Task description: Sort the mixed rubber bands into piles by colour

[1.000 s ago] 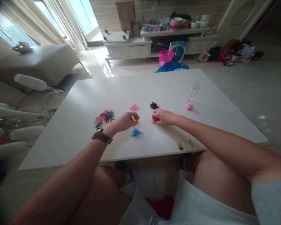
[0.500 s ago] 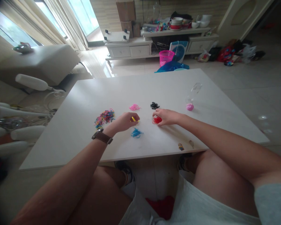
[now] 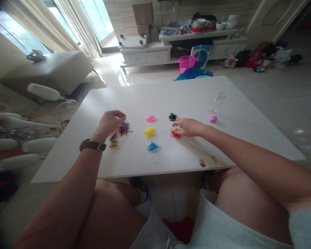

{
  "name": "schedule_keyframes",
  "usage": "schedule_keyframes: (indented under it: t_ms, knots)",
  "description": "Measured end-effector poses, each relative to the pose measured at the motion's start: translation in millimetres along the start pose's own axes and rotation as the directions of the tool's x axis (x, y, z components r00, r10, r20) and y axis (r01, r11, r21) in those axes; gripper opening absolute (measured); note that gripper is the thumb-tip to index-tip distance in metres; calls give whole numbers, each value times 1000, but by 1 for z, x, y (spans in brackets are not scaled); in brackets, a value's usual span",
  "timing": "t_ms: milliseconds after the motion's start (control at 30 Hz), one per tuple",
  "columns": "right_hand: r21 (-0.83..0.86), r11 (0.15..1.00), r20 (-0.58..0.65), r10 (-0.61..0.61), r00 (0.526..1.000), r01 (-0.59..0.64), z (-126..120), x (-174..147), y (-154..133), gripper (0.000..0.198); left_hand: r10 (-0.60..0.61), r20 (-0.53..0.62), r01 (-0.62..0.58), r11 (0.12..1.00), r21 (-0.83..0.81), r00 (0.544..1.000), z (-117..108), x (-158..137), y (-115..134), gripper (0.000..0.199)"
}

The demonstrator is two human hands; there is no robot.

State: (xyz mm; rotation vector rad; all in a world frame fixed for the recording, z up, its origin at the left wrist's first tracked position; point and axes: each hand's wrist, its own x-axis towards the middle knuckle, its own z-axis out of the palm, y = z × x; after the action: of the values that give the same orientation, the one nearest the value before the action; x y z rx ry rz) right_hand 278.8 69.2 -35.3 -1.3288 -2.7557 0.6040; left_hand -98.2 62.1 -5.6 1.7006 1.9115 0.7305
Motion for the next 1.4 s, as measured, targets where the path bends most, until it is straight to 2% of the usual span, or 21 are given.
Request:
schedule_keyframes:
  t_ms: [33,133,200,267,400,533,733,900,1200,1400]
  knots:
    - [-10,1000,-6,-4,1000,4,-1,0,0,35,-58,-45,59,998,23,997,-6,1,-10,28]
    - [-20,1000,-32,-18,999,17,-2,-1,-1,33,-178,5,177,982,70,984,-12,-2,-37,24]
    - [-8,1000,-39,-21,999,21,-2,-1,-1,32,-205,23,201,974,109,979,-11,-7,-50,21]
    - [-6,1000,-37,-28,999,27,-2,-1,-1,31,-216,-5,215,968,132,976,-10,-11,-59,19]
    - [-23,999,-33,-41,999,41,-1,-1,0,28,-246,-4,244,962,124,969,-10,-16,-73,20]
    - [-26,999,-21,-46,999,46,0,-1,0,29,-241,10,240,968,78,970,-6,-19,-77,25]
    - [-13,999,7,-43,999,43,-1,-1,-1,27,-205,-14,204,963,177,979,4,-18,-76,23]
    - [-11,999,4,-51,999,51,-1,-1,0,28,-185,-43,190,960,203,982,8,-14,-77,35]
    - [6,998,26,-57,998,57,-2,0,2,30,-208,-54,215,954,211,977,8,-10,-83,15]
    - [4,998,44,-67,997,67,-3,-1,3,29,-225,-70,234,956,179,972,3,-9,-86,14]
